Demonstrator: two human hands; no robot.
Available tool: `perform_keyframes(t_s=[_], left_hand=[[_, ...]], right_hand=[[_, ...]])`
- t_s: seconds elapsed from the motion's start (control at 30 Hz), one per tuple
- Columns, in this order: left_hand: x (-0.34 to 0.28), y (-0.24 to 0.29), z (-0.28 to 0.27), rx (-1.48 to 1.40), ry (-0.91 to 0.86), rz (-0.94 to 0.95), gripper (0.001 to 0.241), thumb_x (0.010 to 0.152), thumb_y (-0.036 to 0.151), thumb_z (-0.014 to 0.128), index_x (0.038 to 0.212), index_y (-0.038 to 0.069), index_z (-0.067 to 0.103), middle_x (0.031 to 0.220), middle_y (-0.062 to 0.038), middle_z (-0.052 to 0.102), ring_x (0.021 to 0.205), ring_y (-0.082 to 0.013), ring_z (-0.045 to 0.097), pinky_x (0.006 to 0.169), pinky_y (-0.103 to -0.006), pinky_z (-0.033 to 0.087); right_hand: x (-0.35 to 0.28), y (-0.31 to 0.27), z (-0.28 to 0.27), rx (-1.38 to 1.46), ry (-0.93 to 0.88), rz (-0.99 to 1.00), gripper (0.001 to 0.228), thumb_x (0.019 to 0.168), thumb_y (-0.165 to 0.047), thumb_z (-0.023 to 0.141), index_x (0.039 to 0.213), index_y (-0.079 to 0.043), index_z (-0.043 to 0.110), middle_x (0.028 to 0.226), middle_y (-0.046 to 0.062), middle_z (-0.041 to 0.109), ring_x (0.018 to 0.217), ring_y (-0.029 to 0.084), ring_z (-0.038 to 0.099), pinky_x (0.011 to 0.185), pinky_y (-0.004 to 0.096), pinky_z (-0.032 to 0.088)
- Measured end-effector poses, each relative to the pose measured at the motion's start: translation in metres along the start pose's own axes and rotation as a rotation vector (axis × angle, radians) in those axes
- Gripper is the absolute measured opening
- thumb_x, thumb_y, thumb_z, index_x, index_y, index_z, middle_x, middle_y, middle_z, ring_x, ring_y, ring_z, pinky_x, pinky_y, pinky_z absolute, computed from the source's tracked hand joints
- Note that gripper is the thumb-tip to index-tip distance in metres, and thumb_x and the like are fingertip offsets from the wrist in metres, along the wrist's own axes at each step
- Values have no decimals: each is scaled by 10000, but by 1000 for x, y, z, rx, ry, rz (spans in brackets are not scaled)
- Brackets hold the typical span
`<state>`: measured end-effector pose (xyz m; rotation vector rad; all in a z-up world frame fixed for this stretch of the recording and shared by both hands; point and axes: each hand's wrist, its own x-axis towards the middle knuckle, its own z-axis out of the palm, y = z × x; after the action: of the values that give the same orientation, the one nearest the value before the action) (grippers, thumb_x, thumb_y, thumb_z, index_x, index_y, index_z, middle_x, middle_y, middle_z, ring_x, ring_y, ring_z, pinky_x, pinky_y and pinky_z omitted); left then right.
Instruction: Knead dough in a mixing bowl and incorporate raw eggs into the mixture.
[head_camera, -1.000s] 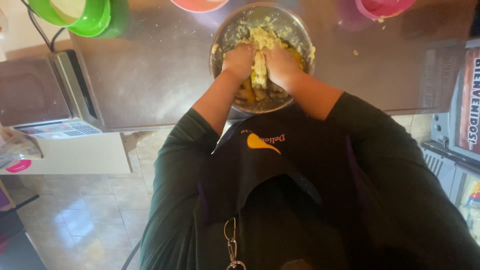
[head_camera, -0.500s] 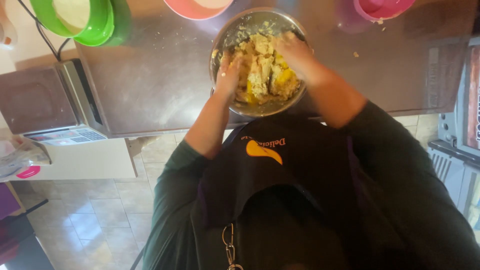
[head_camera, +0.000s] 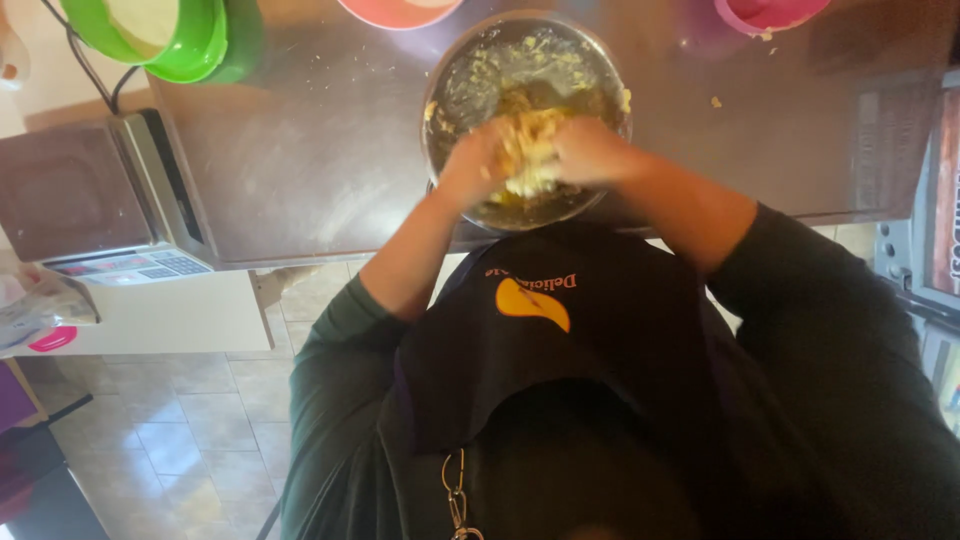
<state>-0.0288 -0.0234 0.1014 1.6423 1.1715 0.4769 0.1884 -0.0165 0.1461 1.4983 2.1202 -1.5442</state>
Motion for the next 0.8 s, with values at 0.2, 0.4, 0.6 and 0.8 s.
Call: perform_keyframes(t_s=[0.2,0.4,0.6,0.8], left_hand=[[-12,-8,38,866,-495,-94,417,1038,334,590,1389,112,631,1623,-104,394,1252,-541,550,979,-800,413],[41,-64,53,967,-301,-194,360,984,63,507,1326,110,611,1620,-271,201,1053,-483,592,728,-510,608],[59,-55,21,619,-213,-292,505,858,69,577,1350,174,530,1210,-208,616,1085,-436,648,887,-560,544],[16,-7,-11,392,-239,-299,720,949,352,578,1604,189,327,1631,-227,287,1548,-478,24,1218,-616,192]], right_hand=[[5,64,58,-724,260,-220,429,868,-486,704,1202,-231,791,1607,97,512,1369,565,476,1170,697,284],[11,-36,7,188,126,552,610,1132,-332,286,1663,-256,-3,1719,189,-11,1570,440,50,1276,548,47],[47,3,27,171,319,299,541,1018,-208,424,1556,-149,415,1376,189,588,1176,372,617,970,461,494],[21,-5,5,-104,179,316,770,813,31,469,1563,14,296,1407,341,523,1221,499,575,954,571,506]])
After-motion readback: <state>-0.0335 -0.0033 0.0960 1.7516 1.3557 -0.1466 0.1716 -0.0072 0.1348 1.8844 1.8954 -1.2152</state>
